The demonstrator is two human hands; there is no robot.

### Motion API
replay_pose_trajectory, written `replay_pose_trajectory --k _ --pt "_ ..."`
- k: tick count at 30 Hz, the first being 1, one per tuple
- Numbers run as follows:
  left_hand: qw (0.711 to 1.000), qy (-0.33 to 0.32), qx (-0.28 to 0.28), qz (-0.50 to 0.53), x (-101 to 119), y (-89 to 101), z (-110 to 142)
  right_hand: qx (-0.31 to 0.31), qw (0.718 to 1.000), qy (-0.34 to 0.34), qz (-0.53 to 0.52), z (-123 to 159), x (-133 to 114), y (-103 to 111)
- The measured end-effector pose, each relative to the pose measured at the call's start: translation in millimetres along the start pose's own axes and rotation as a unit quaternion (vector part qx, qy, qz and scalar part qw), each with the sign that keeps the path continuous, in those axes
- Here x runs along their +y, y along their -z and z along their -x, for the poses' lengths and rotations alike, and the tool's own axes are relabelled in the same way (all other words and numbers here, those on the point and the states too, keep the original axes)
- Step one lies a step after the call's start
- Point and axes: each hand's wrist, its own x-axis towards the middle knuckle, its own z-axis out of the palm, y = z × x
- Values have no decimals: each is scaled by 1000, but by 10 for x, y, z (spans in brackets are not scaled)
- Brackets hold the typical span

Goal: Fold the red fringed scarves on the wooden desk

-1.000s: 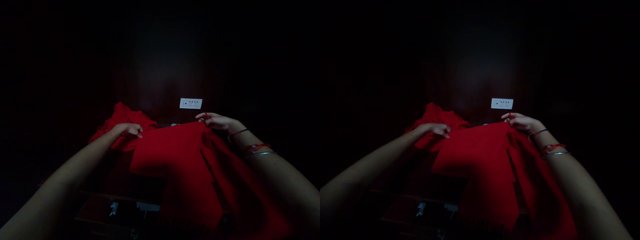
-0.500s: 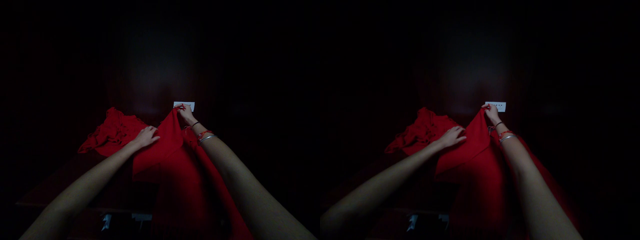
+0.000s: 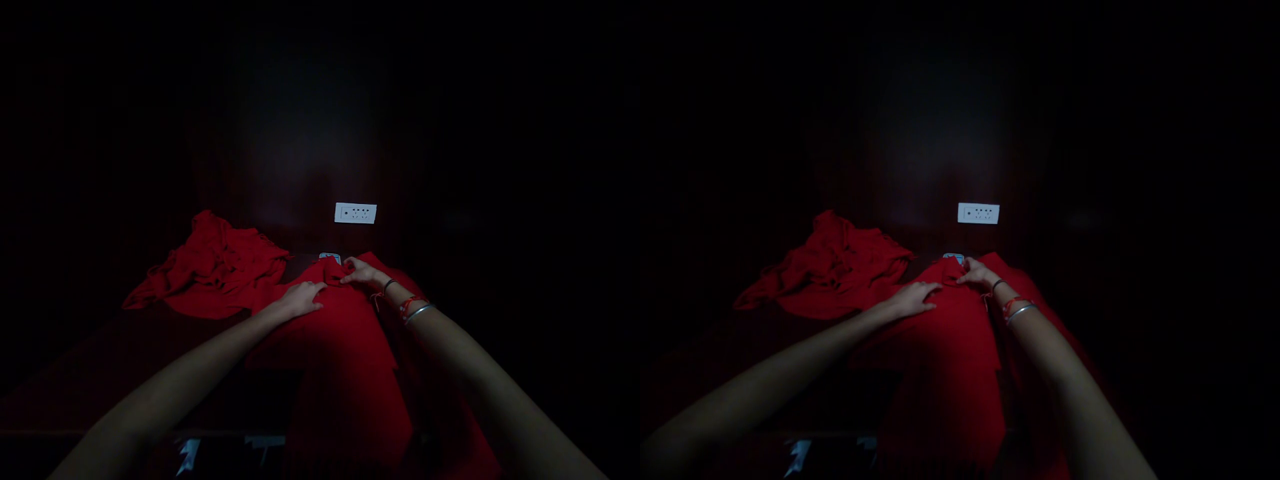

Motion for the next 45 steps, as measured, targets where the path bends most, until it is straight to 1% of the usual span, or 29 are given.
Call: replay_pose_trajectory --k 2,4,5,7,10,12,13,15,16,17,18,19,21,22,23,24,27,29,31,33,34,35,39,41,43,45 --pt "1000 17 16 -16 45 47 -24 -29 995 29 91 -6 -50 -86" --pt "999 20 37 -19 65 100 -55 -52 976 39 209 -15 -100 -151" --pt "999 12 42 -15 72 118 -63 -55 965 42 252 -17 -122 -168" --pt "999 -6 38 -9 89 123 -54 -37 955 43 290 -16 -158 -157" --pt "999 2 9 -50 127 90 -1 5 958 52 282 -26 -217 -39" --pt "996 23 16 -90 139 108 22 60 963 55 257 -48 -265 66" --pt "994 31 35 -104 134 141 20 100 967 52 229 -61 -287 111" --pt "986 49 97 -123 100 243 -14 182 970 47 154 -75 -316 158" --pt "980 63 129 -135 74 299 -43 209 968 50 126 -71 -319 155" --pt "974 80 153 -148 45 346 -75 217 967 60 118 -57 -313 134" --pt "970 97 156 -160 19 378 -106 198 968 72 137 -32 -300 95" --pt "970 109 139 -168 1 390 -130 158 969 85 170 2 -281 43" --pt "976 113 77 -171 9 349 -145 54 966 101 233 85 -235 -80" --pt "978 108 50 -169 39 302 -132 11 963 101 251 127 -212 -138" --pt "980 100 35 -167 86 245 -107 -18 961 99 258 165 -192 -186" --pt "981 91 36 -166 146 183 -74 -31 961 95 259 195 -177 -219" --pt "988 34 66 -139 336 16 29 -31 961 76 265 242 -170 -222" --pt "994 -7 57 -95 401 -62 62 -50 962 47 265 248 -192 -170" --pt "998 -13 33 -52 387 -120 56 -94 967 19 237 248 -216 -119" --pt "999 8 22 -25 318 -170 26 -140 972 11 190 247 -226 -97" --pt "1000 16 23 -15 275 -194 9 -148 973 16 177 247 -223 -102" --pt "999 21 26 -4 234 -215 -6 -141 974 24 176 247 -213 -116" --pt "999 19 30 40 123 -257 -36 -51 972 47 223 242 -154 -216" --pt "998 15 31 49 97 -258 -36 -29 972 57 225 241 -139 -250" --pt "996 2 59 61 83 -256 -28 -21 978 54 198 248 -144 -255" --pt "992 -10 104 76 80 -257 -10 -15 988 33 149 266 -166 -238"
